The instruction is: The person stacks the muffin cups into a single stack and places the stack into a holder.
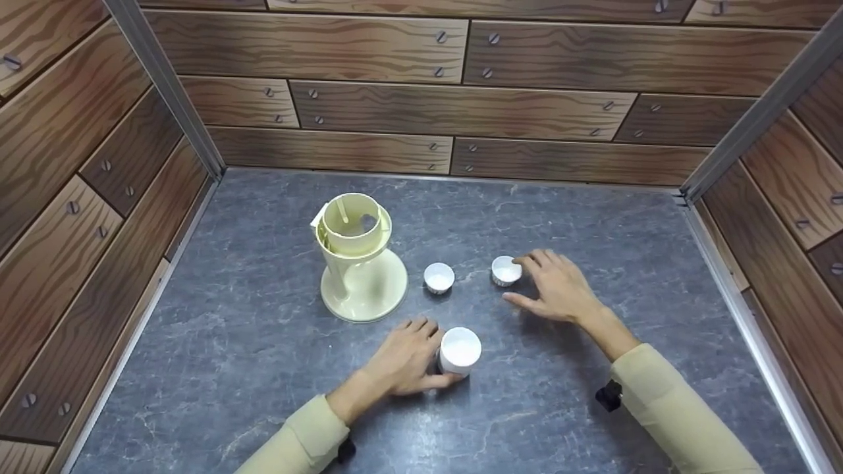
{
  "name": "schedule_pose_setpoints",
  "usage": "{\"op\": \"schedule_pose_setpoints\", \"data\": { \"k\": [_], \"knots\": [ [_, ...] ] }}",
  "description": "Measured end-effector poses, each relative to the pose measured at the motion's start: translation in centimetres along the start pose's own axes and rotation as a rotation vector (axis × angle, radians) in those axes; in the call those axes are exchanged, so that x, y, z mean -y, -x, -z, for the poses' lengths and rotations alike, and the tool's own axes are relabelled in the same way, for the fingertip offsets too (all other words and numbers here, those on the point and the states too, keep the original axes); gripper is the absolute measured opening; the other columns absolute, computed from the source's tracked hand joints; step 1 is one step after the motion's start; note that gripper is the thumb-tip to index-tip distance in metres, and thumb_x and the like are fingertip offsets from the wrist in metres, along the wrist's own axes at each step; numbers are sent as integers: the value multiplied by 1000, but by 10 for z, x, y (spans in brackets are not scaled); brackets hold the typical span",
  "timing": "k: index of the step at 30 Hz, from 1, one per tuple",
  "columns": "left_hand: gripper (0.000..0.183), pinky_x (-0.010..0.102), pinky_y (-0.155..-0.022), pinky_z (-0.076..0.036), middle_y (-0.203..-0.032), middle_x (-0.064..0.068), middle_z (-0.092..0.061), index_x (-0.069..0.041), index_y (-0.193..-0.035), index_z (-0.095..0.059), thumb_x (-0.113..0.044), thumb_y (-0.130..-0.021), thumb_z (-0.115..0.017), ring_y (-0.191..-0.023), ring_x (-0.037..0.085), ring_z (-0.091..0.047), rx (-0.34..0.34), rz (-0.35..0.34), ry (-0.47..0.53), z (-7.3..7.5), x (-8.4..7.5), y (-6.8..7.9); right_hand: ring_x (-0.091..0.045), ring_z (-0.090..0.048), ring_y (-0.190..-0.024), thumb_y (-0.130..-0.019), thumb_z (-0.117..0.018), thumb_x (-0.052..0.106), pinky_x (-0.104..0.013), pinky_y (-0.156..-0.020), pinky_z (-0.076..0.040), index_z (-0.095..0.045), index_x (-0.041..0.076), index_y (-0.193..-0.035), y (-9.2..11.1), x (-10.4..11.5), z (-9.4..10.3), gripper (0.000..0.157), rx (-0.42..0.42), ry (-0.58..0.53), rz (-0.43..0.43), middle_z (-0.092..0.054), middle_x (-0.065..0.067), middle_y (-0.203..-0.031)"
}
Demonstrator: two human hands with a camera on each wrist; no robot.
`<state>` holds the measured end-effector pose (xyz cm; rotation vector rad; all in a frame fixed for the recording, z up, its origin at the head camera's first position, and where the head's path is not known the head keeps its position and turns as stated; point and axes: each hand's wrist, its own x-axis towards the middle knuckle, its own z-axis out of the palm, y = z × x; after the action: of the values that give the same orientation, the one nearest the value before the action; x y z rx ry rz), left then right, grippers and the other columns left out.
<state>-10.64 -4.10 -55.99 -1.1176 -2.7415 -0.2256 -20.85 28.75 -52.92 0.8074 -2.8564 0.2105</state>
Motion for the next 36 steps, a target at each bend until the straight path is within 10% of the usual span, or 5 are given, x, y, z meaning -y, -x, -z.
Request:
{"op": "schedule_pose_setpoints", "data": {
  "k": [36],
  "knots": [
    [75, 38, -97, -55, -116, 3, -69, -15, -129, -65, -79, -93, -51, -111, 21, -63, -9, -12, -20, 0, 0, 1, -41, -58, -127, -92, -58, 77, -62, -107, -48, -56, 8, -145, -14, -22, -33, 87, 99, -25, -148, -61, -21, -133]
  ]
}}
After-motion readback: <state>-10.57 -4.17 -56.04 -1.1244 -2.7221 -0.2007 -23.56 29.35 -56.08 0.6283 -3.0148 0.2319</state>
